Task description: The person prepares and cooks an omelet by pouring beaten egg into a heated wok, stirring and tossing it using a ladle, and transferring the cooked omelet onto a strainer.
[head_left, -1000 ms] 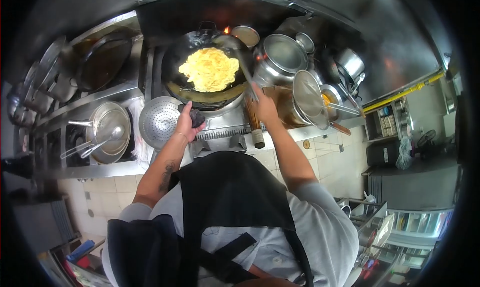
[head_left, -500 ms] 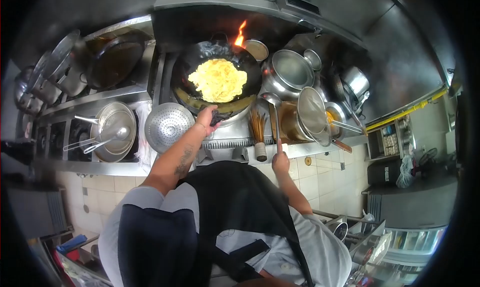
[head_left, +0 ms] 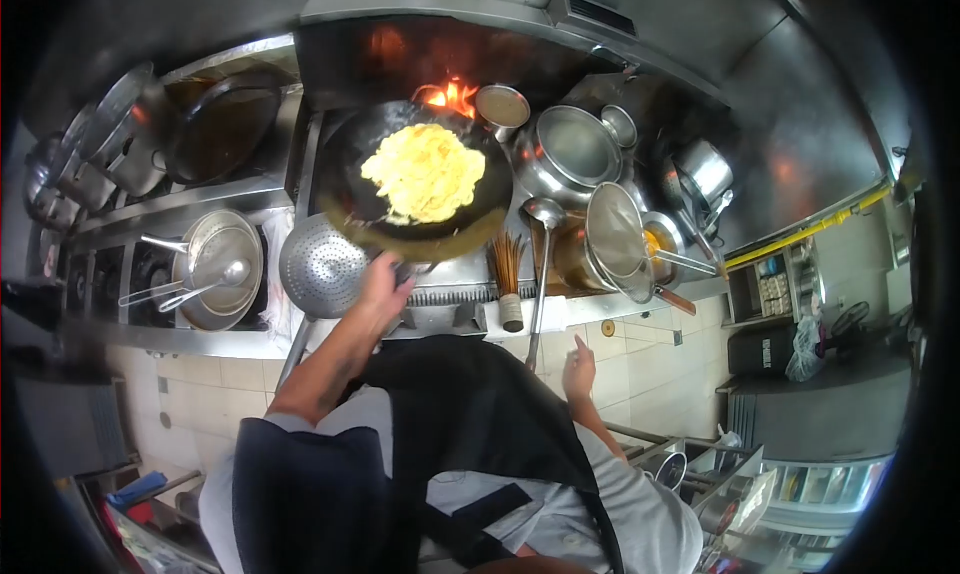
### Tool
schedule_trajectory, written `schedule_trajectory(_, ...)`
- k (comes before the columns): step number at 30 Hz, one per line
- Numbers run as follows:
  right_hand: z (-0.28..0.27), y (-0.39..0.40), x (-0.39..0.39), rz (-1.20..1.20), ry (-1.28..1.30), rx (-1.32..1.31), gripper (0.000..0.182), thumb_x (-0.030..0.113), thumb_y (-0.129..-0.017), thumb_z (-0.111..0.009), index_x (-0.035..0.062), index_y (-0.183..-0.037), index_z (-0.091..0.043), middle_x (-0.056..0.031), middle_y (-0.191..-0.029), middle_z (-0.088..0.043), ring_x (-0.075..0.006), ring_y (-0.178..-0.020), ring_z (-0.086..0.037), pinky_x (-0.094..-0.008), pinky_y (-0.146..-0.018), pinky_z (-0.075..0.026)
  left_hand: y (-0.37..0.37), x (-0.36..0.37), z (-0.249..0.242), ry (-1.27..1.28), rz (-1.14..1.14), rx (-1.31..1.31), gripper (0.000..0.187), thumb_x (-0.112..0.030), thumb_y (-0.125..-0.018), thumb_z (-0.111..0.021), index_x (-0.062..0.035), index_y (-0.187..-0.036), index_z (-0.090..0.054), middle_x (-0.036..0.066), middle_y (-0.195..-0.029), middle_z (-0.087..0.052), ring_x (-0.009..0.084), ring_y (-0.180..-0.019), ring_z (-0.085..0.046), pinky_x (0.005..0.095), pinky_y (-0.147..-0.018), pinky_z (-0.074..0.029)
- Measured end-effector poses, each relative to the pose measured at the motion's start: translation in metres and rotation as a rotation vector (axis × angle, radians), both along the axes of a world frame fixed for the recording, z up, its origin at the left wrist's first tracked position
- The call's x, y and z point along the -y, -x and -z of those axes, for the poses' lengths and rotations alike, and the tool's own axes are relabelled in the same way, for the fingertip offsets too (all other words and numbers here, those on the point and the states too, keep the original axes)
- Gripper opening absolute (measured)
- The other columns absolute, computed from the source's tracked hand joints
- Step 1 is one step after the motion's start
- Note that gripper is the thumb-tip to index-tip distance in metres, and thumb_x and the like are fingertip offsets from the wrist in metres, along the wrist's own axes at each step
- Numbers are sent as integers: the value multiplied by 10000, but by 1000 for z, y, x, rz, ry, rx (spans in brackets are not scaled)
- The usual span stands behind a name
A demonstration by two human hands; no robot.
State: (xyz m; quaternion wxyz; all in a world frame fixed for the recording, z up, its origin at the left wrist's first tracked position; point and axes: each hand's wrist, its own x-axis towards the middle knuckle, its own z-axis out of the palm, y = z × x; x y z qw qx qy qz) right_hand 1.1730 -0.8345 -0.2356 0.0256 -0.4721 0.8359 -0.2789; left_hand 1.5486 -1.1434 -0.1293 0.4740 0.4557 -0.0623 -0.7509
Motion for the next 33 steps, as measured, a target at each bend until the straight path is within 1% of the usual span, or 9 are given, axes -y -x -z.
schedule_trajectory(6, 29, 13, -66, 226, 7, 64, 391, 53, -939, -578, 103, -1323, -634, -121, -893, -623, -230, -748, -606, -364, -714, -518, -104, -9, -64, -107, 200, 119, 133, -201, -889, -553, -71, -862, -569, 121, -710, -608, 176, -465, -524, 217, -322, -326)
schedule_trajectory(8, 37, 15, -73, 284, -56, 49, 401, 46, -933, -577, 103, -1327, -629, -120, -896, -624, -233, -758, -611, -364, -721, -518, -107, 20, -51, -78, 368, 188, 144, -213, -907, -560, -75, -864, -564, 97, -725, -613, 148, -437, -507, 203, -306, -314)
schedule_trajectory(12, 27, 1, -68, 165, -48, 23, 402, 49, -927, -577, 102, -1322, -627, -127, -913, -626, -244, -779, -616, -369, -734, -521, -61, 23, 4, -70, 311, 101, 122, -194, -904, -566, -77, -872, -559, 101, -720, -612, 159, -457, -490, 229, -338, -332)
schedule_trajectory(15, 30, 6, -62, 130, -134, 63, 411, 65, -912, -585, 114, -1317, -627, -132, -924, -626, -267, -804, -622, -393, -761, -523, -46, -44, 3, -45, 258, -37, 112, -186, -894, -558, -80, -858, -556, 136, -743, -631, 178, -457, -490, 239, -347, -340)
schedule_trajectory(19, 2, -2, -61, 98, -151, 51, 406, 66, -899, -597, 120, -1299, -635, -132, -900, -612, -291, -801, -611, -414, -750, -511, -99, -72, -6, -120, 222, -100, 123, -187, -880, -554, -80, -820, -552, 154, -759, -645, 189, -435, -495, 238, -335, -332)
schedule_trajectory(24, 4, 1, -78, 197, -223, 52, 388, 114, -906, -571, 113, -1288, -638, -145, -938, -641, -289, -846, -642, -421, -791, -523, -155, -21, -25, -58, 185, 101, 112, -157, -866, -566, -67, -800, -566, 132, -716, -628, 183, -436, -521, 234, -324, -326)
schedule_trajectory(26, 7, -5, -86, 267, -204, 88, 385, 114, -903, -572, 128, -1282, -643, -148, -927, -652, -286, -842, -648, -421, -789, -524, -153, 9, -47, -67, 297, 178, 104, -152, -872, -581, -63, -818, -578, 104, -697, -616, 171, -432, -511, 236, -325, -329)
schedule_trajectory(28, 13, -13, -92, 259, -238, 69, 392, 123, -900, -581, 134, -1287, -642, -144, -924, -656, -284, -836, -648, -423, -789, -526, -138, 32, -33, 6, 328, 255, 105, -155, -883, -589, -60, -840, -592, 84, -685, -610, 162, -434, -511, 246, -331, -349)
schedule_trajectory(33, 16, -29, -91, 219, -334, 100, 412, 104, -900, -611, 148, -1310, -631, -131, -912, -622, -301, -836, -616, -437, -778, -507, -72, 10, 17, 43, 268, 62, 116, -150, -893, -588, -46, -840, -582, 148, -706, -632, 194, -438, -518, 261, -353, -362)
